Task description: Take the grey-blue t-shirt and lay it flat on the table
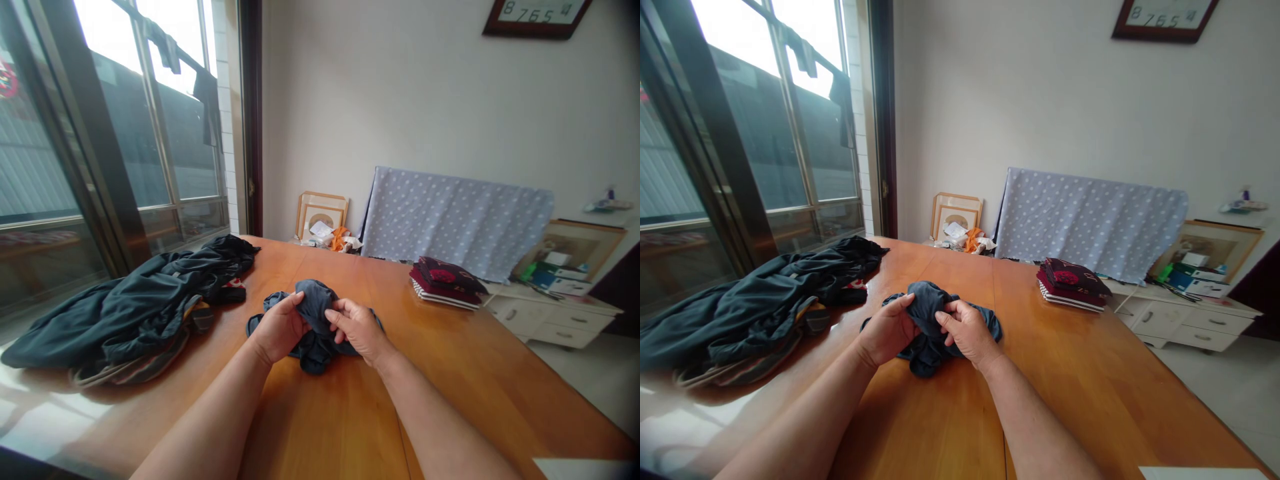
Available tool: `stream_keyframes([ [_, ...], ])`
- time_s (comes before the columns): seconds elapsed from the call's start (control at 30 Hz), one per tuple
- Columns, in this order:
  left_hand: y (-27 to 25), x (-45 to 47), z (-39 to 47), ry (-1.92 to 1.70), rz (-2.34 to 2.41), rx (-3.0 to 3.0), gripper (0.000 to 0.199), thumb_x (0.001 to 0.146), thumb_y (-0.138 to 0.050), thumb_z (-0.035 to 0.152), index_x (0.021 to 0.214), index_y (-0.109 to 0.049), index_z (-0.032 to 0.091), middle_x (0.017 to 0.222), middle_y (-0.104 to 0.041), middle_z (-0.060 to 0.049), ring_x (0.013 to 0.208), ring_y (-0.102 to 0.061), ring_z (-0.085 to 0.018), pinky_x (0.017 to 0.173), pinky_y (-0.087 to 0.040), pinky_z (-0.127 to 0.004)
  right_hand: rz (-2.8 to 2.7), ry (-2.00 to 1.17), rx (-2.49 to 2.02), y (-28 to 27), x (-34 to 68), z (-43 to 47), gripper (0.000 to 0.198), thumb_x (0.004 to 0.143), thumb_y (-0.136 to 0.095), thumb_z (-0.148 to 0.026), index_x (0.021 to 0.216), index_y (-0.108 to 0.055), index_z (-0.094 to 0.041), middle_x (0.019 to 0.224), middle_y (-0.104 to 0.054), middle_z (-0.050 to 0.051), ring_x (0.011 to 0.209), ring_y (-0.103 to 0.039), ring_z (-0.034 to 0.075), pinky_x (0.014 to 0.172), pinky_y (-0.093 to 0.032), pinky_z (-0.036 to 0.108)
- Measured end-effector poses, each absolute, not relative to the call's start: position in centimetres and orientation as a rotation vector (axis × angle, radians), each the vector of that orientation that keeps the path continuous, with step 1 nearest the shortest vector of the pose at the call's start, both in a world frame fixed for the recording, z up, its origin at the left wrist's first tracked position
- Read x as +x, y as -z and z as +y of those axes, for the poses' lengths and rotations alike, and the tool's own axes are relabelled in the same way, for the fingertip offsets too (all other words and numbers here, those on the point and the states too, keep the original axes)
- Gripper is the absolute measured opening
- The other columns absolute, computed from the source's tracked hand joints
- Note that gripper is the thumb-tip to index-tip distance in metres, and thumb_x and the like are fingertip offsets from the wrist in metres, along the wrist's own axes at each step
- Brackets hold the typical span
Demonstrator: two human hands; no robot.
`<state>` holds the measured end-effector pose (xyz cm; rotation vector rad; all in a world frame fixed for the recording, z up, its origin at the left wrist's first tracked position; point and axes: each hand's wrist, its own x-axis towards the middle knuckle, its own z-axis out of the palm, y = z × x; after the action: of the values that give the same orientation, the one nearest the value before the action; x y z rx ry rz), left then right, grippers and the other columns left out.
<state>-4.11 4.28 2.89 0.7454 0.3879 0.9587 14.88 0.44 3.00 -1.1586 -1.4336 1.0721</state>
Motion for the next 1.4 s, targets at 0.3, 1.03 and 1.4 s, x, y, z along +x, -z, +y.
stream_keyframes([
  [0.3, -3.0, -4.1, 3.9, -1.021, 0.392, 0.883, 0.023, 0.081, -0.076, 0.022, 0.101, -0.065, 0.02, 0.076, -0.064, 0.002, 0.058, -0.059, -0.007, 0.057, -0.047, -0.019, -1.134, -1.045, -1.07, -3.0, 15.9, 1.1, 0.026, 0.08, -0.072, -0.046, 0.083, -0.068, -0.02, 0.058, -0.048, -0.006, 0.055, -0.041, 0.01, 0.052, -0.028, 0.022],
  [1.03, -2.2, -3.2, 3.8, -1.272, 0.773, 1.282, 0.034, 0.078, -0.077, 0.05, 0.078, -0.067, 0.017, 0.067, -0.059, 0.002, 0.06, -0.049, -0.01, 0.055, -0.039, -0.02, -1.408, -0.951, -1.057, -2.8, 14.6, 0.4, 0.044, 0.078, -0.074, -0.052, 0.11, -0.066, -0.022, 0.095, -0.067, 0.001, 0.073, -0.054, 0.013, 0.069, -0.046, 0.026],
  [1.4, -1.8, -5.2, 6.1, -1.602, 0.769, 0.833, 0.033, 0.074, -0.081, 0.047, 0.076, -0.062, 0.019, 0.062, -0.06, 0.006, 0.053, -0.054, -0.009, 0.053, -0.044, -0.019, -1.239, -0.711, -1.284, 0.0, 17.5, 3.3, 0.027, 0.073, -0.072, -0.047, 0.081, -0.069, -0.021, 0.073, -0.069, 0.0, 0.071, -0.059, 0.018, 0.064, -0.046, 0.027],
])
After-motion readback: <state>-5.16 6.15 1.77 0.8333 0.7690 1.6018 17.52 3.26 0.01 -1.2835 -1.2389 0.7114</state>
